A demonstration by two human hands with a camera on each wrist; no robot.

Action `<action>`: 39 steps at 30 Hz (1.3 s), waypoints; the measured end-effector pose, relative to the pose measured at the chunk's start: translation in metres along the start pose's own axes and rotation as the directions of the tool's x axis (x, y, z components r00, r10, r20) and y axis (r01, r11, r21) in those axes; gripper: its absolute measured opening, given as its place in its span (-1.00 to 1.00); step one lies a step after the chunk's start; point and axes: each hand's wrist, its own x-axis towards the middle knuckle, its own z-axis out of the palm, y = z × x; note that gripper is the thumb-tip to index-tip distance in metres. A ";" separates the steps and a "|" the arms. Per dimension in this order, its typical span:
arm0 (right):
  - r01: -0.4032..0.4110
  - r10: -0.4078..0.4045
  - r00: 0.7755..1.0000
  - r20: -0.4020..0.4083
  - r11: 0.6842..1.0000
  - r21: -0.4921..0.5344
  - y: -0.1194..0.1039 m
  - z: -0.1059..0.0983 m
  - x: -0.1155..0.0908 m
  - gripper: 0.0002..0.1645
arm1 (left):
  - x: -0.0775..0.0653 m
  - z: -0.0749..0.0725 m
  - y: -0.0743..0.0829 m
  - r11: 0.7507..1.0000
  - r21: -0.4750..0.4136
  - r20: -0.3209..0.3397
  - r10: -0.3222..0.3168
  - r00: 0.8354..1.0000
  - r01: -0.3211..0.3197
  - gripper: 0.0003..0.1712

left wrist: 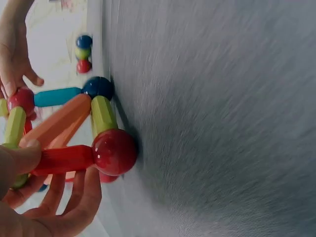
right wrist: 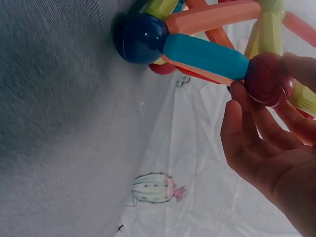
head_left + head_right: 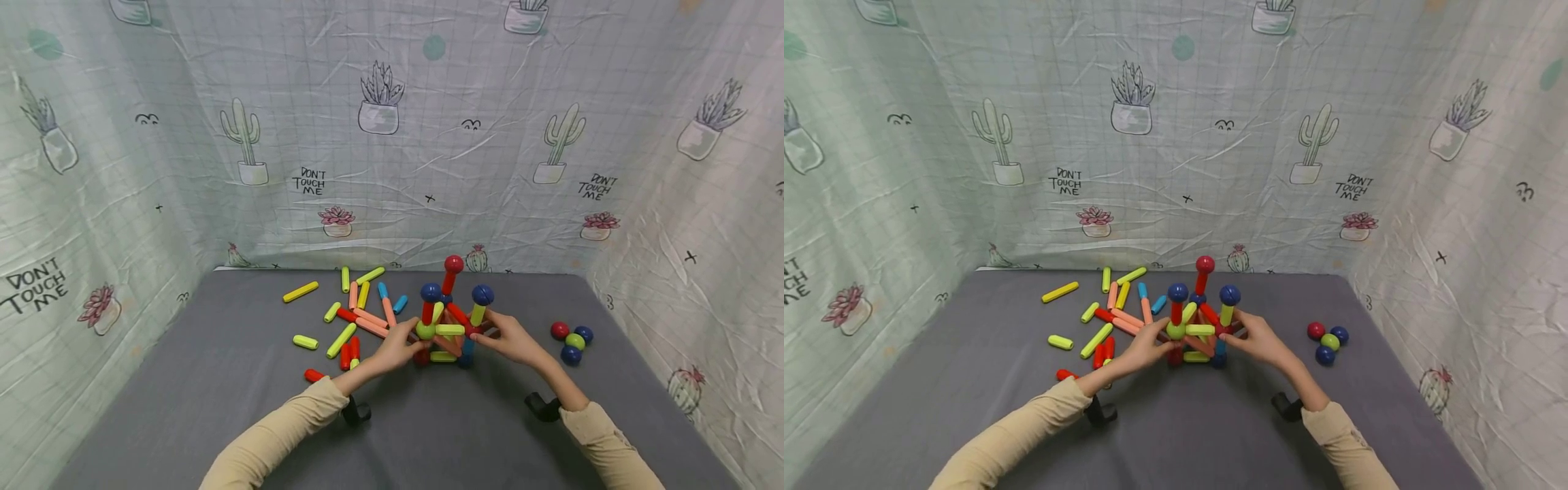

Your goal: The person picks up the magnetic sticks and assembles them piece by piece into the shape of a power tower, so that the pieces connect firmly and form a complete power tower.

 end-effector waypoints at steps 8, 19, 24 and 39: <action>-0.084 0.085 0.995 -0.045 0.996 0.020 0.018 -0.006 0.024 -0.57 | 0.031 -0.002 -0.015 0.998 0.019 -0.034 -0.061 0.998 0.062 -0.73; -0.137 0.139 0.989 -0.057 0.990 0.041 0.024 -0.017 0.043 -0.51 | 0.043 -0.017 -0.027 0.996 0.050 0.020 -0.073 0.997 0.071 -0.72; -0.142 0.151 0.981 -0.125 0.987 0.081 0.016 -0.027 0.046 -0.47 | 0.033 -0.043 -0.034 0.968 0.242 0.074 -0.080 0.994 0.060 -0.80; -0.046 0.060 0.979 -0.195 0.996 0.075 -0.013 -0.041 0.054 -0.43 | -0.010 -0.071 -0.068 0.578 0.800 0.171 0.035 0.985 -0.159 -0.80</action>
